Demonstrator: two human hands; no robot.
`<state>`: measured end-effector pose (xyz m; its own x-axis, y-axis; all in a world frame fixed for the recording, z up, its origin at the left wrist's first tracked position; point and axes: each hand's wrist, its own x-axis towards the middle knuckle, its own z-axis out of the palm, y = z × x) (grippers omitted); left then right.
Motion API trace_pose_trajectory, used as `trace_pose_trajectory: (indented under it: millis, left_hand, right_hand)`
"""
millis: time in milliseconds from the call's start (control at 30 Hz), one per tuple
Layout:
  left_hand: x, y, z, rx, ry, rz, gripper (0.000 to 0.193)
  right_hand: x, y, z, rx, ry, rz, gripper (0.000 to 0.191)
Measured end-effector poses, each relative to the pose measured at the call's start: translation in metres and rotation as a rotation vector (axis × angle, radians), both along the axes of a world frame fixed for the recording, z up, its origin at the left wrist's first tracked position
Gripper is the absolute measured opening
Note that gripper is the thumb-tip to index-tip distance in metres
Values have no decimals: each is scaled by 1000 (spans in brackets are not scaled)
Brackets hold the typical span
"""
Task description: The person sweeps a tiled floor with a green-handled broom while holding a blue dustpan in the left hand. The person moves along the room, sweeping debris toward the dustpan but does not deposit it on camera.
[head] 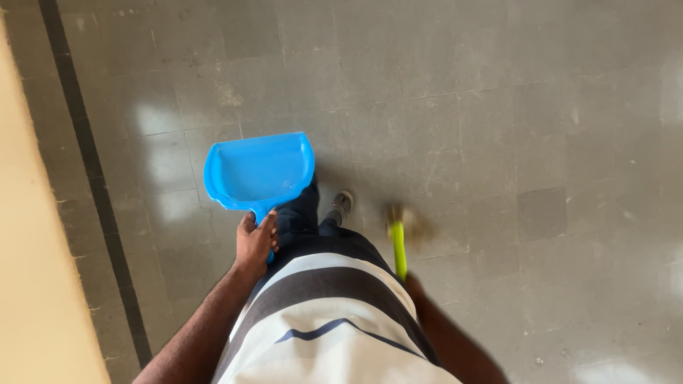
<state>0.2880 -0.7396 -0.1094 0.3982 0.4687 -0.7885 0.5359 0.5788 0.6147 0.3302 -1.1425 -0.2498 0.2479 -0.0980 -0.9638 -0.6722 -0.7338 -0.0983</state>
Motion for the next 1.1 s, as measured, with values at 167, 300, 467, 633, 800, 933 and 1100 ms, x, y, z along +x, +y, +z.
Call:
trace_pose_trajectory:
  millis: [167,300,467,633,800,933,1100]
  left_hand:
    - [11,13,10,-39,-12,24,19]
    - [43,40,7,-9,41,-37,18]
    - [91,74,-4,-14,-4,-47,20]
    - [147,113,-3,-65,-67,-81,21]
    - [186,147,-9,-47,-50,-139,22]
    - [199,163,-10,-43,3,-168,21]
    - [205,176,-6,-58,35,-211,25]
  right_hand:
    - [129,44,-1,200,-190,118,19]
    - [223,95,8,176,-385,119,17]
    - [266,138,24,235,-454,-201,32]
    - [192,138,41,-124,-540,-189,67]
    - [111,113,21,-337,-408,-215,70]
    - [122,108,14,-224,-86,-929,50]
    - [174,129,21,-217,18,-983,31]
